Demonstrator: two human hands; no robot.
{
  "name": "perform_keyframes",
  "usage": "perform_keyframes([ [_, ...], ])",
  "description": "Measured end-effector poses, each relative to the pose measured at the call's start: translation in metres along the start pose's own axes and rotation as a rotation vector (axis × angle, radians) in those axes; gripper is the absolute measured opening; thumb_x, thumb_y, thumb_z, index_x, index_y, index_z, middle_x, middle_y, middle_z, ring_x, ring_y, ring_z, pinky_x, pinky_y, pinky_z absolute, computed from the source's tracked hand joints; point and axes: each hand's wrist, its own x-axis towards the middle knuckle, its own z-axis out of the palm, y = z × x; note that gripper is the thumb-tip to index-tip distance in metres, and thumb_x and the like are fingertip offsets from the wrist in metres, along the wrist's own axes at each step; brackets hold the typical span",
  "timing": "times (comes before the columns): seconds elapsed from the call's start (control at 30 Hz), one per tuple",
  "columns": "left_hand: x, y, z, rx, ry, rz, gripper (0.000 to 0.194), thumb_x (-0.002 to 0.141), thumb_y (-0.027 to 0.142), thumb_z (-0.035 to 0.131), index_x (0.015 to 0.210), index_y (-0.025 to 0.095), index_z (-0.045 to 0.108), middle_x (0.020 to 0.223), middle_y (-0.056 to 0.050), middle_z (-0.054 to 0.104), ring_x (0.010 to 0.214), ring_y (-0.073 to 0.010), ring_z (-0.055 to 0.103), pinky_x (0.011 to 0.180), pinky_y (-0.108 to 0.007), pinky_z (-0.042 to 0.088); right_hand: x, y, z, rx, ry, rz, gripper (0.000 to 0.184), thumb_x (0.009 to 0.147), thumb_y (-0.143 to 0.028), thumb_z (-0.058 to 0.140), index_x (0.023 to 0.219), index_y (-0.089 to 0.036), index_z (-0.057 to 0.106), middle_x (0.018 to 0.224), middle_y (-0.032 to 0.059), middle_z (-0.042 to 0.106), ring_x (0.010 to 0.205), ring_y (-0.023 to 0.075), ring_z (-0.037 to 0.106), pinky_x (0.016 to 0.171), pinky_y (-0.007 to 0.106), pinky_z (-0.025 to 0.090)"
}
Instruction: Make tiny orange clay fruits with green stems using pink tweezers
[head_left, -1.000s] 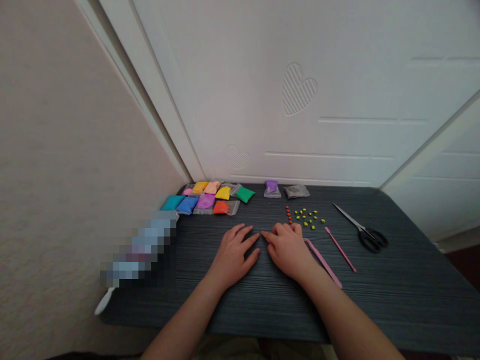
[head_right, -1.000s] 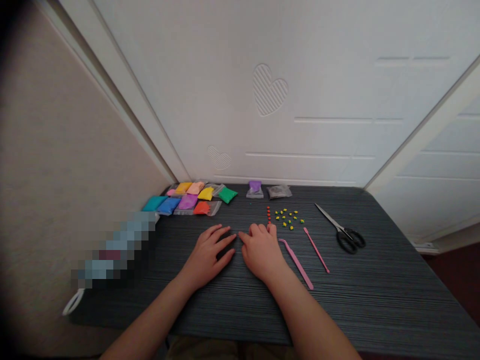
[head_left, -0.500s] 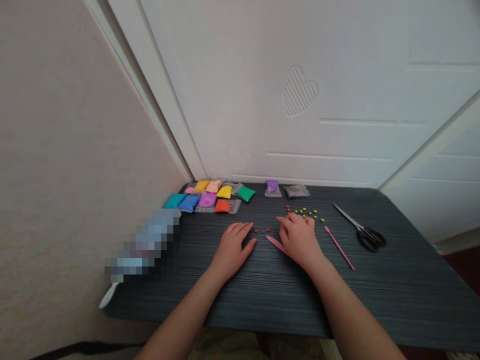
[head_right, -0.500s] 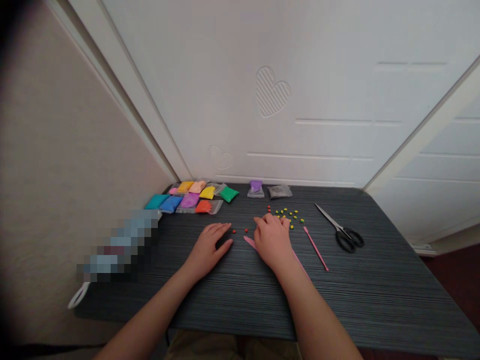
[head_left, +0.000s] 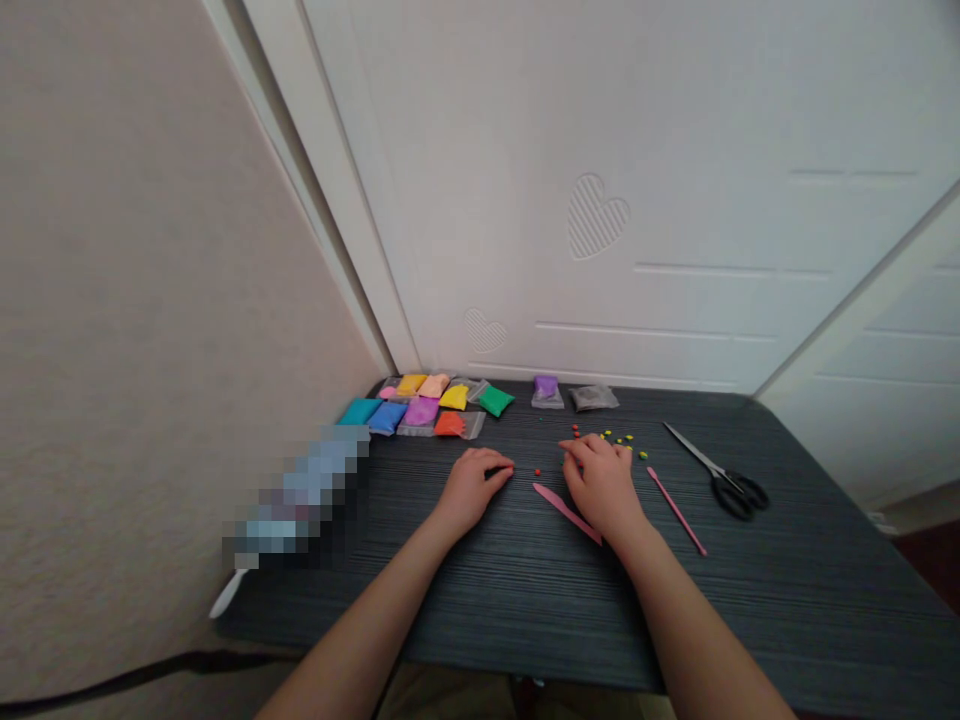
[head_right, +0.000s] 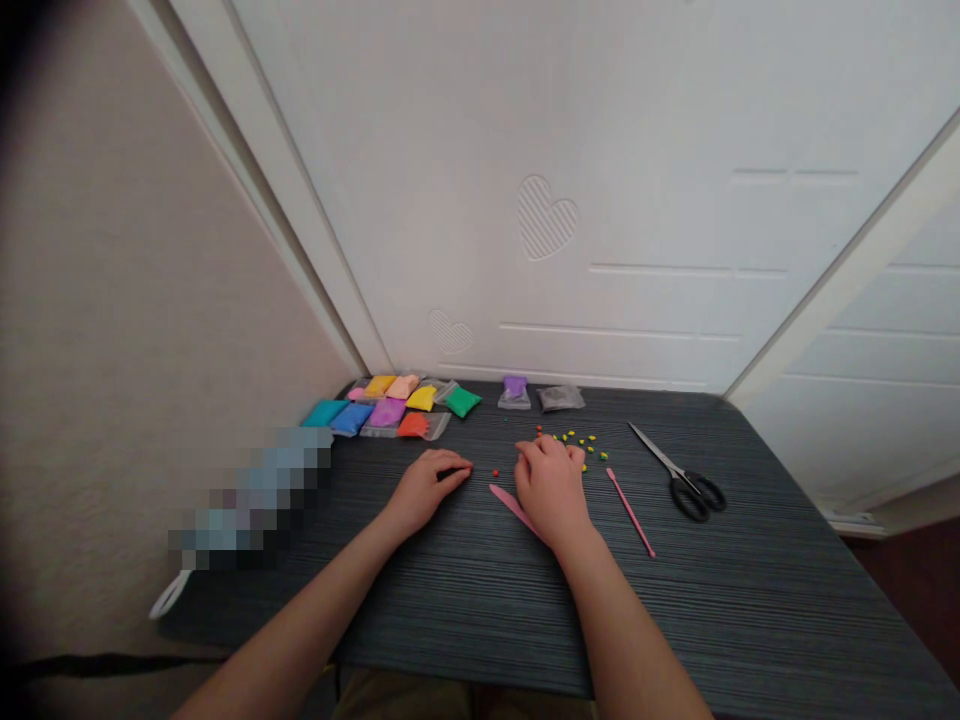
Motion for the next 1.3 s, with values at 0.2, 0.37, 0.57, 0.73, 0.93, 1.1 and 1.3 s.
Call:
perform_keyframes([
  [0.2,0.021,0.014,0.003,-0.433,0.119,-0.159,0.027,0.070,0.039,0.060,0.085,0.016,0.063,0.081,-0.004,0.065,0.078,-0.0160,0.057,0.073,-0.030,0.041,0.003,0.003,0.000,0.096,0.075,0.027,0.023,0.084,-0.022,0.040,0.096,-0.023,0.061,0.093,0.0024,0.060,0.091,0.0157,0.052,0.081,0.033,0.025],
  [0.37,0.050,0.032,0.022,-0.685,0.152,-0.164,0.034,0.070,0.038,0.061,0.094,0.014,0.058,0.087,-0.006,0.063,0.076,-0.0117,0.058,0.066,-0.022,0.042,0.008,0.011,-0.002,0.196,0.169,0.105,0.022,0.082,-0.022,0.043,0.093,-0.023,0.062,0.091,0.0026,0.061,0.087,0.0161,0.054,0.080,0.034,0.028],
  [0.57,0.058,0.032,0.017,-0.726,0.055,-0.183,0.031,0.065,0.031,0.067,0.090,0.013,0.063,0.085,-0.007,0.066,0.079,-0.0135,0.059,0.071,-0.024,0.042,0.012,0.017,-0.009,0.336,0.208,0.178,0.023,0.082,-0.022,0.042,0.091,-0.021,0.062,0.091,0.0041,0.062,0.086,0.0171,0.056,0.078,0.034,0.034],
  [0.73,0.040,0.017,0.002,-0.304,-0.105,-0.181,0.031,0.068,0.036,0.062,0.092,0.017,0.065,0.087,-0.004,0.067,0.081,-0.0179,0.059,0.077,-0.031,0.042,0.011,0.010,-0.021,0.357,0.162,0.164,0.022,0.081,-0.023,0.044,0.093,-0.022,0.062,0.092,0.0040,0.063,0.088,0.0176,0.055,0.079,0.034,0.034],
  [0.93,0.023,0.005,0.002,0.020,-0.138,-0.138,0.031,0.074,0.043,0.053,0.092,0.020,0.064,0.086,-0.002,0.066,0.075,-0.0169,0.059,0.066,-0.028,0.043,0.004,0.014,-0.031,0.201,-0.003,0.108,0.014,0.080,-0.023,0.050,0.086,-0.025,0.063,0.089,0.0006,0.065,0.088,0.0161,0.055,0.080,0.035,0.027],
  [1.1,0.023,0.007,0.002,0.097,-0.143,-0.117,0.026,0.076,0.041,0.052,0.090,0.022,0.064,0.086,-0.001,0.066,0.070,-0.0137,0.057,0.064,-0.026,0.043,0.001,0.030,-0.026,0.029,-0.280,-0.029,0.014,0.082,-0.024,0.050,0.084,-0.026,0.064,0.087,-0.0003,0.064,0.086,0.0164,0.054,0.082,0.038,0.021],
  [1.3,0.025,0.010,0.001,0.173,-0.199,-0.065,0.018,0.075,0.035,0.056,0.087,0.024,0.064,0.084,0.001,0.064,0.073,-0.0131,0.057,0.064,-0.024,0.043,0.007,0.038,-0.037,-0.048,-0.425,-0.056,0.013,0.083,-0.027,0.049,0.088,-0.028,0.061,0.086,-0.0020,0.062,0.084,0.0160,0.053,0.082,0.039,0.024],
])
